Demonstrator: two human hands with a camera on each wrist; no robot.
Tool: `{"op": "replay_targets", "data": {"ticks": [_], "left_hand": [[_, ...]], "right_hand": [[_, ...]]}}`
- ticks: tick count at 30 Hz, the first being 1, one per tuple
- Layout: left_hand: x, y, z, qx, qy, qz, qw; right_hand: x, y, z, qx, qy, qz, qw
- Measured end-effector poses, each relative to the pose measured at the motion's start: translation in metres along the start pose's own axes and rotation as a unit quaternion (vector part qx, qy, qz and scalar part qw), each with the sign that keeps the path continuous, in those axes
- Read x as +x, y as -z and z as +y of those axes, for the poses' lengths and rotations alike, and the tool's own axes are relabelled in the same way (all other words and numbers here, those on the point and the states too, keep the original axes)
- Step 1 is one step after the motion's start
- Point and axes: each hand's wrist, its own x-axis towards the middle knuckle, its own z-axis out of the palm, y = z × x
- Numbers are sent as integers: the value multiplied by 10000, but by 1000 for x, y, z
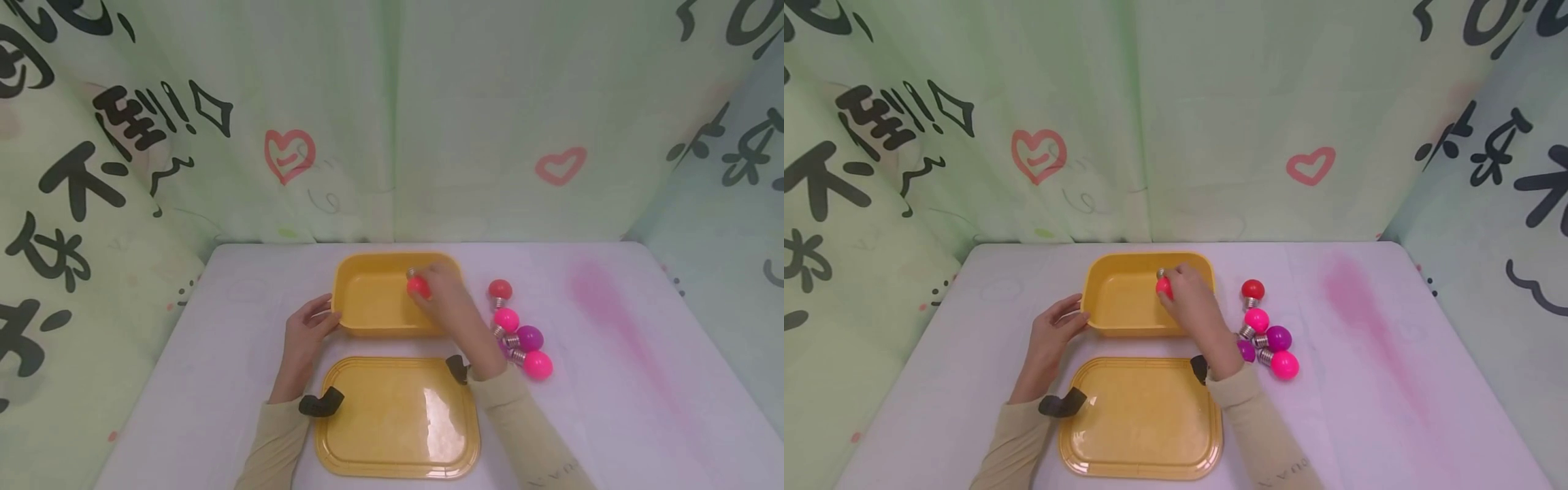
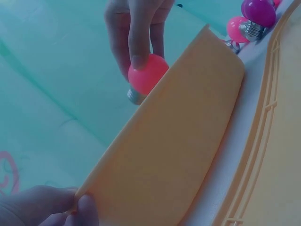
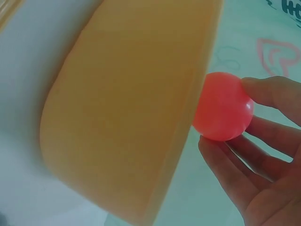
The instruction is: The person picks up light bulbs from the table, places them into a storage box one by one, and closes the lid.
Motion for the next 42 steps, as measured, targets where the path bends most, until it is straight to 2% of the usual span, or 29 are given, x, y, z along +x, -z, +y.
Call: {"op": "replay_targets", "data": {"ticks": [4, 11, 22, 30, 42], "left_hand": [[0, 0, 0, 32, 23, 22, 10000], [2, 1, -3, 3, -8, 5, 10000], [2, 1, -2, -103, -84, -66, 9999], [2, 1, -2, -128, 6, -43, 9999], [0, 1, 0, 13, 61, -33, 10000]], "right_hand": [[3, -8, -4, -103, 191, 90, 9997], [5, -19, -12, -44, 154, 17, 9999], [9, -37, -20, -94, 517, 116, 9986], [12, -47, -23, -114, 802, 229, 9965], [17, -59, -32, -117, 715, -142, 9973]]}}
